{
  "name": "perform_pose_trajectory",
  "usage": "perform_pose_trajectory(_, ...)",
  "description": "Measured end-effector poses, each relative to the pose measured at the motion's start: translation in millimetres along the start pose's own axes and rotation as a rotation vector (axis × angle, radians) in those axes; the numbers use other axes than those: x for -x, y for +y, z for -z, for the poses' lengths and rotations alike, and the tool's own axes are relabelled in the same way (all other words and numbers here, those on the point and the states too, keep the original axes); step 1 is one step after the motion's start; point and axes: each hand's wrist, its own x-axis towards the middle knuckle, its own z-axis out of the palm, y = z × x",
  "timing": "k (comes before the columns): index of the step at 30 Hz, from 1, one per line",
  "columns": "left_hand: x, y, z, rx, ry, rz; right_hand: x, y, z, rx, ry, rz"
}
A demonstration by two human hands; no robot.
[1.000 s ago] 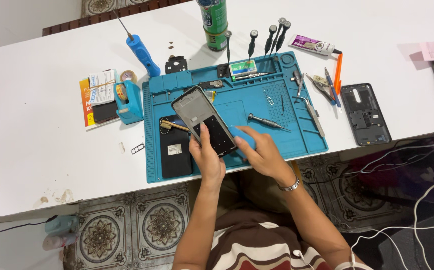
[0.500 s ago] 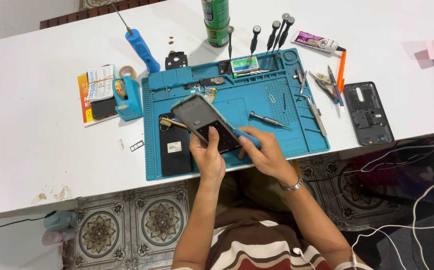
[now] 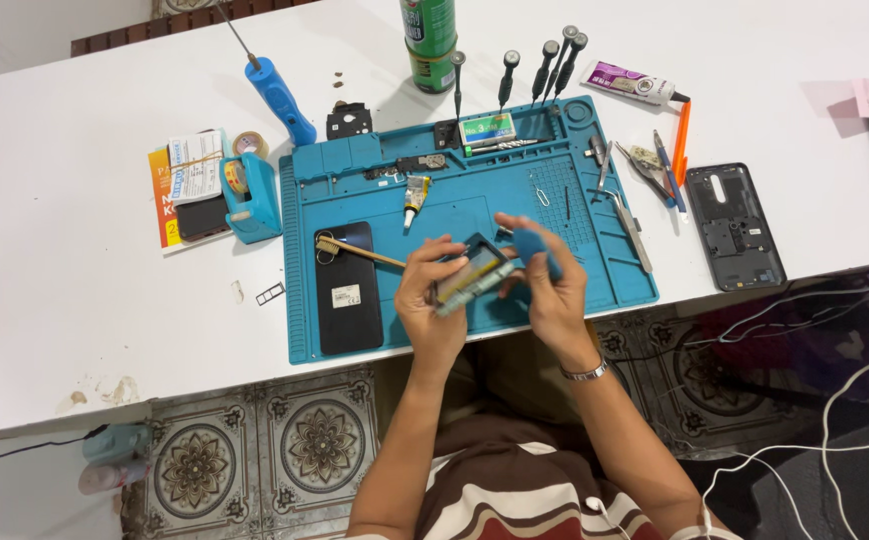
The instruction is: The person cleans the interior of a disassembled smartphone using a blue plastic spudger and a small brush. They then use a metal prying tool to separate the screen assembly from the frame and continue cleaning the internal components. The person works at a repair bench with various tools and phone parts visible.
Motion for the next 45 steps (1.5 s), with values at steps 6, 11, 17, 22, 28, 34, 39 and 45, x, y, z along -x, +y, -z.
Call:
perform_pose_trajectory(6, -2, 10, -3, -0.236, -0.120, 0.007, -4, 2, 7, -0.111, 0.058, -0.090)
perform_pose_trajectory(11, -5, 17, -5, -0.291, -0.103, 0.037, -5, 1, 12, -0.287, 0.026, -0.249)
perform_pose_trajectory(17, -6, 26, -10, -0.230, -0.006, 0.004, 3, 6, 25, -0.252, -0.042, -0.308)
perform_pose_trajectory(22, -4, 13, -6, 0.145, 0.048, 0.133, 9, 11, 26, -0.294, 0.015, -0.232)
perform_pose_trajectory(28, 1, -12, 14, 0.349, -0.276, 0.594, 6, 9, 17, -0.246, 0.103, -0.165)
perform_pose_trajectory(34, 1, -12, 8, 0.390, -0.201, 0.483, 3, -1, 6, -0.197, 0.032, -0.203)
perform_pose_trajectory(39, -4, -10, 11, 0.623, -0.023, 0.565, -2, -9, 7, -0.347, -0.052, -0.260)
perform_pose_trajectory(45, -4, -15, 13, 0.710, 0.060, 0.620, -1, -2, 15, -0.226, -0.182, -0.405)
